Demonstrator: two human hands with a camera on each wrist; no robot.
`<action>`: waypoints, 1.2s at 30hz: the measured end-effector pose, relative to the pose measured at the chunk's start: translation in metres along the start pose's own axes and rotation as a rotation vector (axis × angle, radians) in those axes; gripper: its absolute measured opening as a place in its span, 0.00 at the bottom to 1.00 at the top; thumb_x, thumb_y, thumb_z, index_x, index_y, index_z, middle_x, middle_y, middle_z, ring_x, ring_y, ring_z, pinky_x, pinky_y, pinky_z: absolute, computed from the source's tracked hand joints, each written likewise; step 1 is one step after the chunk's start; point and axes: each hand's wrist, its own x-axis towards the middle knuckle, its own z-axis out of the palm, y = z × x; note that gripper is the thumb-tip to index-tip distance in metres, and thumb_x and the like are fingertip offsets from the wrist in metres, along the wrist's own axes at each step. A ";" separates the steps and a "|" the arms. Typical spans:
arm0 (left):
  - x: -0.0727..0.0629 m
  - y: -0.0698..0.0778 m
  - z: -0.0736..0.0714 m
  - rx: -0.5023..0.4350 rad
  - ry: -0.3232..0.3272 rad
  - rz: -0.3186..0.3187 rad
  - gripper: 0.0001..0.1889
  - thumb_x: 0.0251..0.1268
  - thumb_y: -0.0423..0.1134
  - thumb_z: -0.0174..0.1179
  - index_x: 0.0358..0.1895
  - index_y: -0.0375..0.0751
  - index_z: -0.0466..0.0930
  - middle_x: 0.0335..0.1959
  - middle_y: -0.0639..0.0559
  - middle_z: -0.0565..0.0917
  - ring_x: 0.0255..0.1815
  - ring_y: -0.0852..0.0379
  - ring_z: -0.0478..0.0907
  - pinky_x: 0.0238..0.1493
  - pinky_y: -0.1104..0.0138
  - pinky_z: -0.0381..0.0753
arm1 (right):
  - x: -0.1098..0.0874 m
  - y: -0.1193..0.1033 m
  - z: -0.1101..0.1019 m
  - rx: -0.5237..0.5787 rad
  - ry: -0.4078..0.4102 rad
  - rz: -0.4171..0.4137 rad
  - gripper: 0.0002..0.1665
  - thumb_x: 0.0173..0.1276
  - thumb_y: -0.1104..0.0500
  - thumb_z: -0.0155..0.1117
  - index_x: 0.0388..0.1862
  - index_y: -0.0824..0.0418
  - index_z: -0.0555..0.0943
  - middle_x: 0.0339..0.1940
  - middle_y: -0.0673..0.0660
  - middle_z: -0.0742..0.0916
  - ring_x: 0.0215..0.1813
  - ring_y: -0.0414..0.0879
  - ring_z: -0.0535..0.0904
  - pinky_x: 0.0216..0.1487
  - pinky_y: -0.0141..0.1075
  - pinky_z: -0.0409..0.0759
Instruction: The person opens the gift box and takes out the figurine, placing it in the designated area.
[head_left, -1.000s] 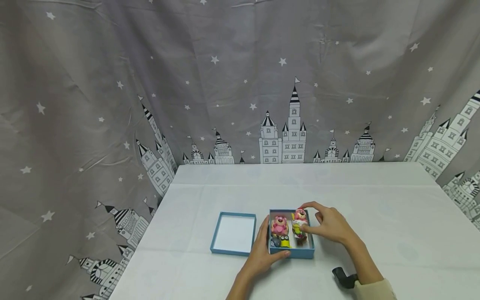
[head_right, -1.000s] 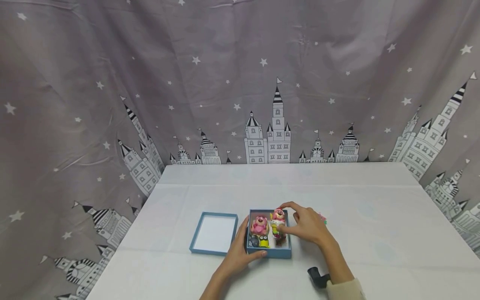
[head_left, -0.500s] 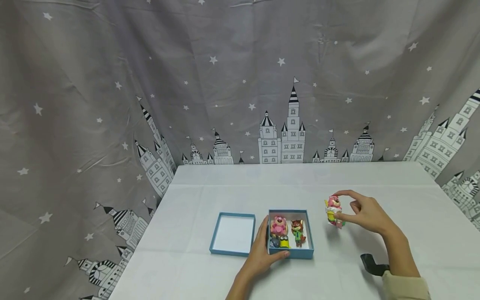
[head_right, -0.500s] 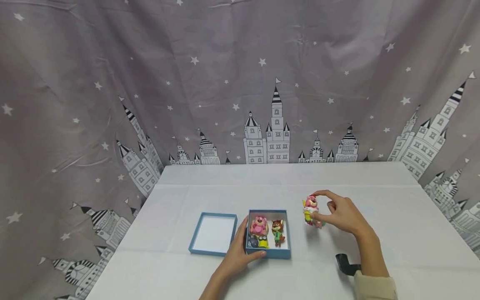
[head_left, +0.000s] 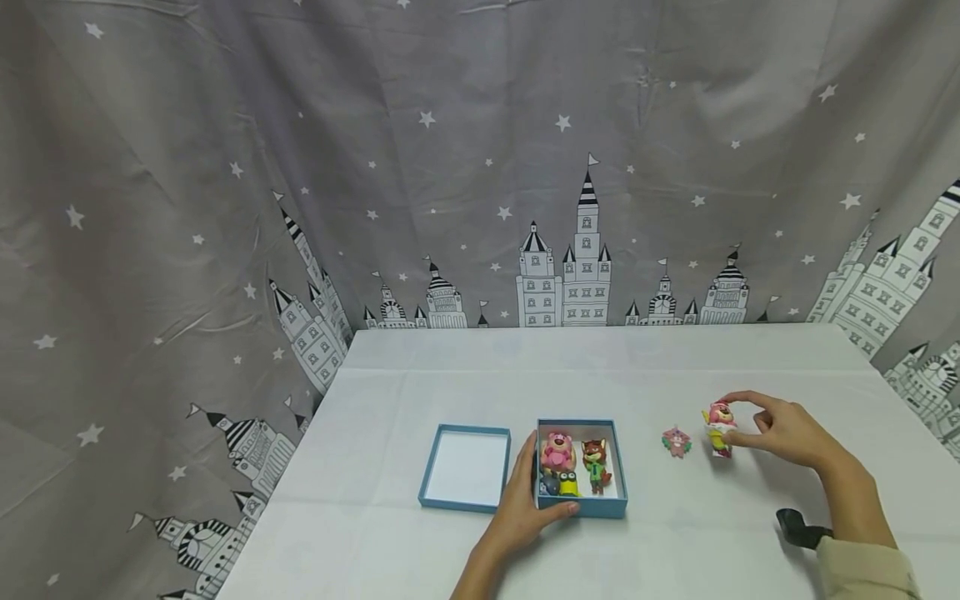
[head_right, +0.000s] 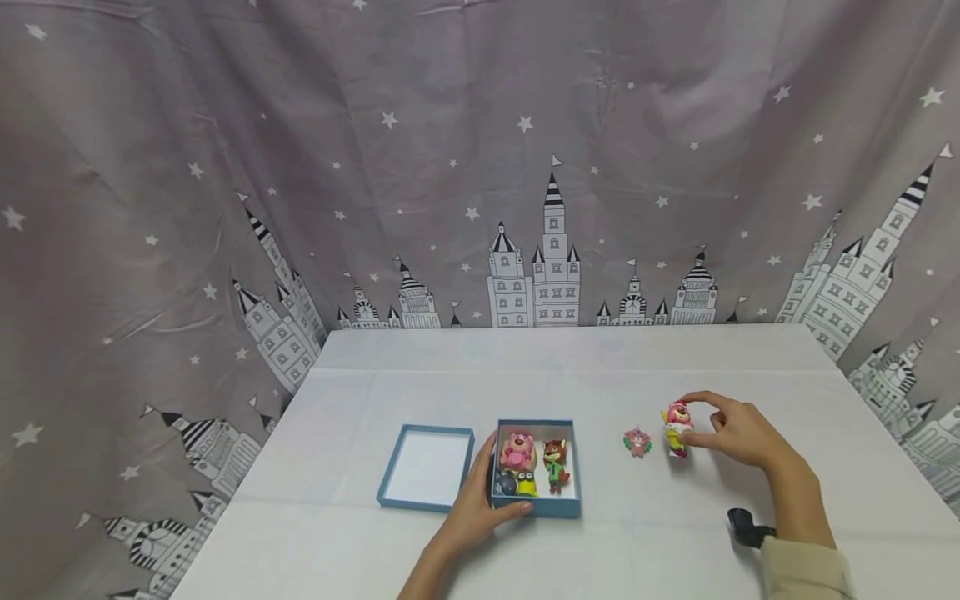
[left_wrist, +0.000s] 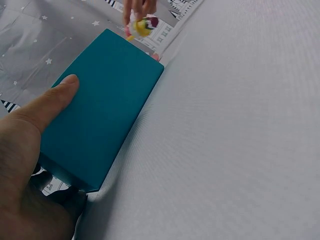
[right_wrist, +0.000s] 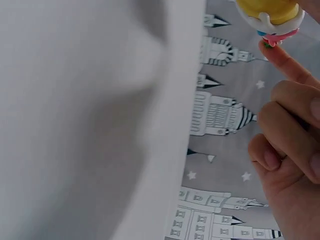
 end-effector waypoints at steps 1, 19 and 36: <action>0.000 0.000 0.000 0.000 -0.001 -0.005 0.58 0.44 0.56 0.70 0.74 0.47 0.38 0.73 0.43 0.48 0.71 0.43 0.49 0.66 0.47 0.51 | 0.001 0.003 0.000 -0.003 -0.012 0.000 0.36 0.52 0.43 0.71 0.57 0.57 0.73 0.12 0.46 0.63 0.15 0.37 0.55 0.15 0.29 0.54; -0.001 0.001 0.001 -0.010 -0.006 -0.039 0.58 0.44 0.55 0.70 0.74 0.50 0.38 0.73 0.44 0.48 0.71 0.43 0.48 0.66 0.46 0.50 | 0.008 0.030 0.011 -0.005 -0.095 -0.004 0.35 0.51 0.46 0.71 0.55 0.61 0.76 0.13 0.46 0.65 0.17 0.37 0.55 0.18 0.29 0.54; -0.001 0.004 0.000 -0.003 -0.009 -0.042 0.58 0.44 0.55 0.70 0.74 0.49 0.38 0.73 0.44 0.48 0.71 0.43 0.48 0.66 0.46 0.51 | 0.008 0.031 0.016 0.060 -0.087 -0.002 0.36 0.51 0.49 0.72 0.56 0.64 0.75 0.14 0.47 0.67 0.17 0.37 0.58 0.17 0.29 0.56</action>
